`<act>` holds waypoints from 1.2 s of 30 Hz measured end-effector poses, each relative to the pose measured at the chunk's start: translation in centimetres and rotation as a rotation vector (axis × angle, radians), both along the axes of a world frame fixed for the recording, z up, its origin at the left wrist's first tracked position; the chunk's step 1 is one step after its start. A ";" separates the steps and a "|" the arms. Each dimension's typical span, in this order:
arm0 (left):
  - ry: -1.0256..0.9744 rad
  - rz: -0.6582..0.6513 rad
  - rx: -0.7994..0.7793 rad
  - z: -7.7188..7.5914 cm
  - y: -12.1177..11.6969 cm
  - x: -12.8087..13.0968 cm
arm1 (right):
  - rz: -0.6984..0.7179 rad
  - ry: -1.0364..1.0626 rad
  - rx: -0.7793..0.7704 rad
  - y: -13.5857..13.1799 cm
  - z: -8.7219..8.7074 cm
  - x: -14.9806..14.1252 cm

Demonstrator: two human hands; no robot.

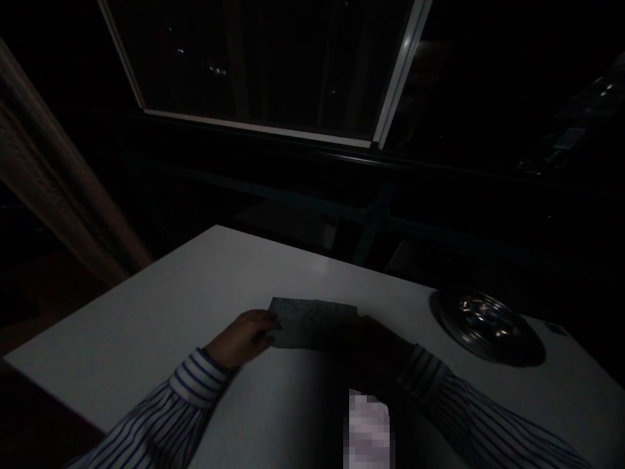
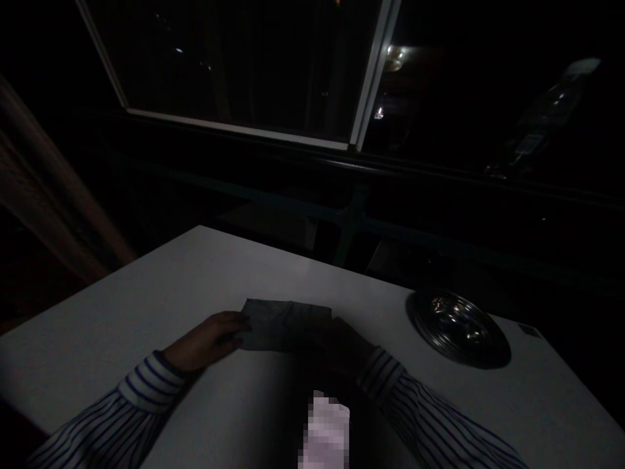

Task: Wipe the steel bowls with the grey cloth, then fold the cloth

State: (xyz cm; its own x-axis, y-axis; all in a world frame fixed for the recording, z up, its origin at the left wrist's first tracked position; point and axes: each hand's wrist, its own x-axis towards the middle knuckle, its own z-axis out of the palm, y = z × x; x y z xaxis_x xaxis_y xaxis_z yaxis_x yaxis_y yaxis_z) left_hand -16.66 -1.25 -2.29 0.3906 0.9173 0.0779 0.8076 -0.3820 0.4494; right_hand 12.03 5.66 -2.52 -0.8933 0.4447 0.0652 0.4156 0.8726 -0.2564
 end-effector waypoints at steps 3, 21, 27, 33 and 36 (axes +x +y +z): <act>0.053 -0.042 -0.005 0.2 0.2 -0.4 | -0.009 -0.035 -0.029 -0.4 0.1 1.0; -0.472 0.246 -0.251 1.6 7.9 0.1 | -0.554 0.370 -0.568 9.5 2.1 -1.7; -0.324 0.542 -0.106 -0.3 12.1 0.0 | -0.727 0.353 -0.465 11.8 0.1 -1.4; -0.049 0.584 0.076 0.3 9.2 0.6 | -0.747 0.098 -0.283 9.0 0.7 0.2; 0.011 0.566 -0.027 0.7 4.9 0.6 | -0.689 -0.008 -0.381 5.6 1.2 0.9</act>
